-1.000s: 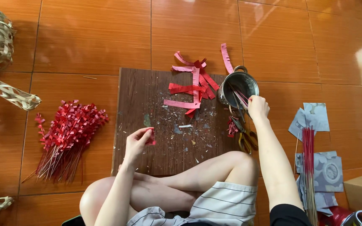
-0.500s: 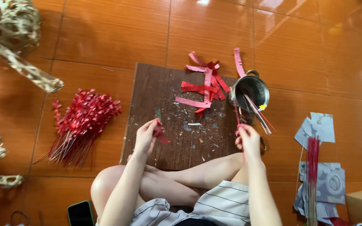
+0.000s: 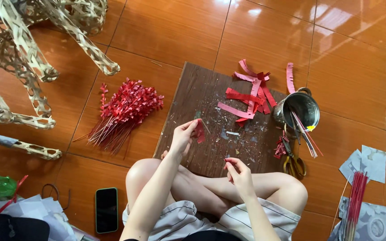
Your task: Wrapping red paper strips around thin sticks to create decorative floral branches
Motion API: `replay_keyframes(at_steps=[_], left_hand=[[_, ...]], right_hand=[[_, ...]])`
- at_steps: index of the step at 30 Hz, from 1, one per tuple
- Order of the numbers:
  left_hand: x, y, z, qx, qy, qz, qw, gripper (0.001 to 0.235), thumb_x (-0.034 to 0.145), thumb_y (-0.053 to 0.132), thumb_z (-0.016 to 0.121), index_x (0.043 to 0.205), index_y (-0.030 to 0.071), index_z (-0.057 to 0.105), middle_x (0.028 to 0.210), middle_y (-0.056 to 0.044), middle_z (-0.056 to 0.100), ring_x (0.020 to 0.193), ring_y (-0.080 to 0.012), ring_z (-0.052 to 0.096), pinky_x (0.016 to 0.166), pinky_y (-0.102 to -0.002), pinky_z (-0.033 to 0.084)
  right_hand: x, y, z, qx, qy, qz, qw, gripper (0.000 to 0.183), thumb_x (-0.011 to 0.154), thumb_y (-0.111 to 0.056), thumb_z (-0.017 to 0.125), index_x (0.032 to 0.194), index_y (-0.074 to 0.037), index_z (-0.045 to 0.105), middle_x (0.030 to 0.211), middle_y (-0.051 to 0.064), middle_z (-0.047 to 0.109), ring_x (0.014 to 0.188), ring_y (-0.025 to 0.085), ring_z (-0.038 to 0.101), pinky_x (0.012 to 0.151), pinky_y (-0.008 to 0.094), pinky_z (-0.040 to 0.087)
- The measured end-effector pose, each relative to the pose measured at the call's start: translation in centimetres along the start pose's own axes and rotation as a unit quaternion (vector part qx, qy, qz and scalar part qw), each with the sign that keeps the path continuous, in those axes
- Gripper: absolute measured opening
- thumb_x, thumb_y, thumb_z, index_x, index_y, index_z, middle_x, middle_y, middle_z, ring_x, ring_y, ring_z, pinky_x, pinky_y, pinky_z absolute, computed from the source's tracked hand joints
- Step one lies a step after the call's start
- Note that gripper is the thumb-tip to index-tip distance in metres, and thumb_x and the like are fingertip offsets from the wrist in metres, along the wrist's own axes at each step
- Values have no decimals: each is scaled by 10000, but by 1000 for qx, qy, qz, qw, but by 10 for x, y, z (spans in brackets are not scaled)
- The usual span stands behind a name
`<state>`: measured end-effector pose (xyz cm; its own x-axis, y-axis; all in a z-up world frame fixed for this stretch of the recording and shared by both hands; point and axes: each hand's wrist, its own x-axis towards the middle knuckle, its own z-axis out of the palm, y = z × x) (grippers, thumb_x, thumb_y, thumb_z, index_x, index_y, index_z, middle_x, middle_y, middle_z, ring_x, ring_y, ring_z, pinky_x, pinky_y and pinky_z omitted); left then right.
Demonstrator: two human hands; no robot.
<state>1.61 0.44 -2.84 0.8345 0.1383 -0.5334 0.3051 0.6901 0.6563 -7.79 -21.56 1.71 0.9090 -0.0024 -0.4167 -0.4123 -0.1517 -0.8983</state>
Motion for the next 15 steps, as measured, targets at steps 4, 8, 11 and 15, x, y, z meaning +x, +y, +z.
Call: replay_keyframes(at_steps=[4, 8, 11, 15], left_hand=[[-6, 7, 5, -15, -11, -6, 1000, 236, 894, 202, 737, 1046, 21, 735, 851, -134, 729, 694, -175, 707, 633, -281, 585], [-20, 22, 16, -8, -24, -5, 1000, 216, 907, 211, 723, 1026, 31, 740, 863, -98, 731, 723, -147, 695, 663, -260, 568], [-26, 27, 18, -1, -33, 2, 999, 222, 906, 212, 723, 1020, 22, 740, 869, -90, 732, 735, -137, 691, 665, -254, 564], [-24, 22, 16, -2, -39, 4, 999, 225, 915, 225, 715, 1021, 29, 740, 878, -80, 735, 751, -132, 691, 670, -245, 560]], right_hand=[[1, 8, 0, 23, 5, -21, 1000, 181, 935, -38, 562, 1051, 28, 684, 736, 162, 649, 396, 123, 480, 306, 208, 358], [4, 15, 0, 29, -1, -23, 999, 182, 934, -23, 567, 1060, 38, 682, 729, 167, 645, 398, 111, 469, 315, 203, 362], [2, 11, 4, 35, 3, -24, 999, 183, 938, -33, 566, 1061, 39, 680, 726, 170, 646, 397, 114, 472, 316, 205, 361], [0, 9, 7, 40, -6, -13, 999, 192, 947, -35, 554, 1085, 32, 670, 736, 172, 638, 414, 116, 472, 325, 206, 368]])
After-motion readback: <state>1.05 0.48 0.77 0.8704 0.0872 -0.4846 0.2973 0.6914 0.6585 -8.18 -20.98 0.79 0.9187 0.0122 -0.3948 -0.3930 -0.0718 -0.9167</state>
